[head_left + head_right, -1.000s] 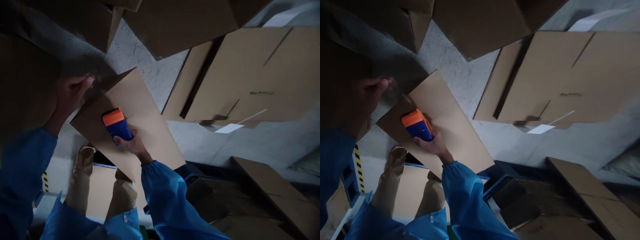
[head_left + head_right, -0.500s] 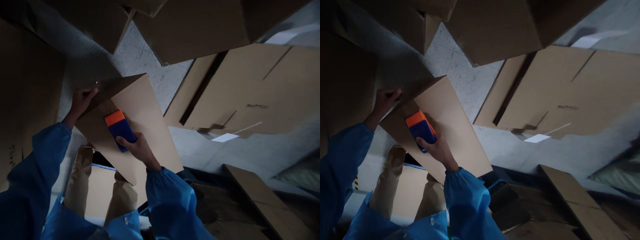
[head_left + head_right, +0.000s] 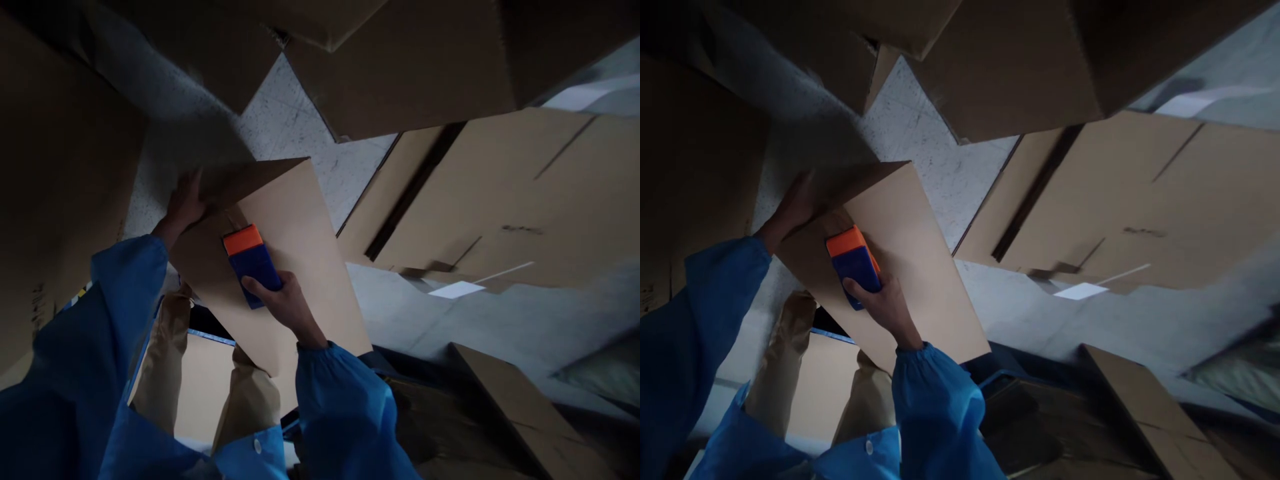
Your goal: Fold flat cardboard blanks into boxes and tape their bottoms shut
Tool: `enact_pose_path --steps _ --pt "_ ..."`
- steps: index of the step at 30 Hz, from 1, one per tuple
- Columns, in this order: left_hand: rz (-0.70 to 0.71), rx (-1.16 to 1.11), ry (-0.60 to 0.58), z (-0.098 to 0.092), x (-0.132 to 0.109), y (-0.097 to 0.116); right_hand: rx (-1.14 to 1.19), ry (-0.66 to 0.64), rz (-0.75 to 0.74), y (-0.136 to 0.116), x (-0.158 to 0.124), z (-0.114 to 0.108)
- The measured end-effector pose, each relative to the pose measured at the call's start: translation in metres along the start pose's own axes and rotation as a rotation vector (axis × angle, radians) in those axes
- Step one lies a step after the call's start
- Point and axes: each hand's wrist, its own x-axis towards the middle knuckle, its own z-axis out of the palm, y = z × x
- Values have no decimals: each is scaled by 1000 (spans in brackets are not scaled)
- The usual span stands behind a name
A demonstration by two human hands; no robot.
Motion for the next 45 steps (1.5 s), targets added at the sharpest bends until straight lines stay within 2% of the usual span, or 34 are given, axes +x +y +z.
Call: enact_pose_path --steps 2,4,6,11,13,16,19,22,26,28,30,32,34,38,40,42,45 --pt "-10 38 -20 6 -4 23 0 -1 11 0 0 1" --pt "9 116 -161 13 -14 43 5 -7 20 -1 0 1" --pt "34 235 -284 17 -24 53 21 -13 18 -3 0 1" --pt "41 377 -372 19 -29 41 17 -10 42 -10 2 -1" --pt "44 384 -369 18 -27 38 -14 -19 56 -13 2 -4" --pt "27 421 -347 17 -26 43 -46 -74 82 -12 -3 -12" --pt "6 468 -358 17 -26 54 -40 -161 139 9 -17 -26" --pt "15 489 -349 19 -24 59 -54 -185 221 52 -38 -45" --pt "69 543 -312 20 -19 55 -81 -141 318 111 -63 -66" --pt "85 580 -294 19 -18 56 -76 -129 339 126 -68 -71" --pt "119 651 -258 21 -20 63 -69 -123 331 131 -66 -72" --pt "212 772 -193 33 -26 74 -84 -106 309 127 -60 -72" --pt "343 884 -205 58 -39 85 -99 -84 288 120 -56 -73" --pt "488 941 -476 124 -68 92 -134 -55 261 107 -52 -75" --pt "502 972 -493 147 -73 88 -175 -46 259 102 -51 -75" --pt "496 1004 -460 157 -72 82 -207 -32 266 99 -50 -76" --pt "476 1020 -439 157 -63 80 -236 -8 271 96 -50 -80"
